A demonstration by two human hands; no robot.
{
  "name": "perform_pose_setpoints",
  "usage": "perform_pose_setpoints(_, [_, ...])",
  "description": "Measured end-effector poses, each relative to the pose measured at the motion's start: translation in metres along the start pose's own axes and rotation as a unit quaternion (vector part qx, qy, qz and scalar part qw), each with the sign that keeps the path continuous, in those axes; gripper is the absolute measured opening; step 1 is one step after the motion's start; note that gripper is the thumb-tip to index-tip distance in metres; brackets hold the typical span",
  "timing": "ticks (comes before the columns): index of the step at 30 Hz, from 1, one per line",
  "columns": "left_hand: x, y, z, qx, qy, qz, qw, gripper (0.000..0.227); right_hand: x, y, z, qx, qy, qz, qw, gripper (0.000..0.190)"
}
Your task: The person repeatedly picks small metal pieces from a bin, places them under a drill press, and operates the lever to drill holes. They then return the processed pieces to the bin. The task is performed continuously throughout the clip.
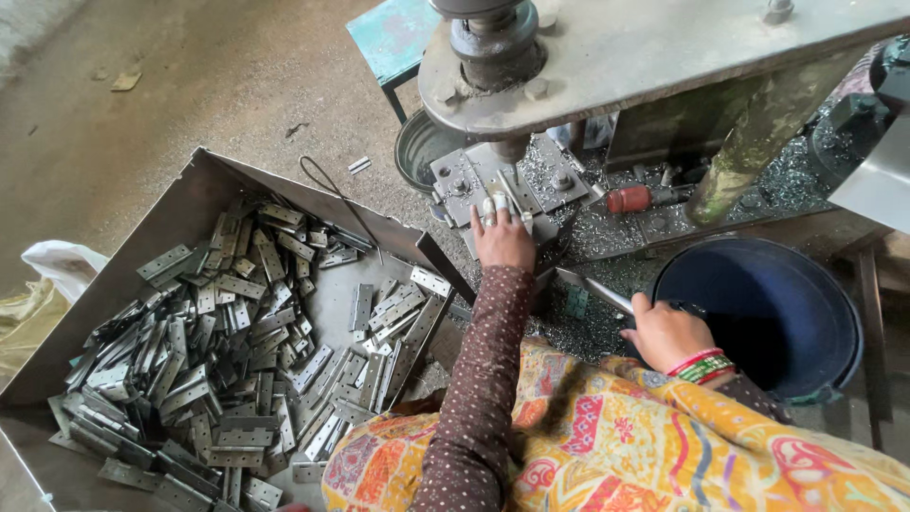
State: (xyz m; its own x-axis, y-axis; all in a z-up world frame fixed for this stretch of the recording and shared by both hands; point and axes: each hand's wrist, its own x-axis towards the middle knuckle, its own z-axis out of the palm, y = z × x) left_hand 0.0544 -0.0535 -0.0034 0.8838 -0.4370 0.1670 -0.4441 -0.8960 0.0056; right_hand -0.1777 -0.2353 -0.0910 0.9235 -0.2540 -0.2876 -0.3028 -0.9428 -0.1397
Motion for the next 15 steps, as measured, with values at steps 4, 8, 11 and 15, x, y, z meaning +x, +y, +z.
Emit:
perform_pose_setpoints(4, [0.007, -0.002, 0.003, 0.013, 0.003, -0.016, 1.000, 0.029, 0.011, 0.010, 0.044, 0.071, -0.086, 0.034, 0.993, 0.030])
perform_pose_setpoints(8, [-0.012, -0.005, 0.009, -0.044, -0.009, -0.006, 0.999, 0.028, -0.004, 0.012, 0.050, 0.035, -0.094, -0.001, 0.995, 0.028])
perform_pose_setpoints(11, [0.006, -0.008, 0.003, -0.014, -0.009, -0.007, 1.000, 0.029, -0.003, 0.002, -0.001, 0.014, -0.061, 0.008, 0.998, 0.041])
perform_pose_setpoints(15, [0.018, -0.011, 0.003, 0.011, -0.002, -0.016, 1.000, 0.031, -0.013, -0.017, -0.041, -0.015, 0.042, 0.009, 0.999, 0.043])
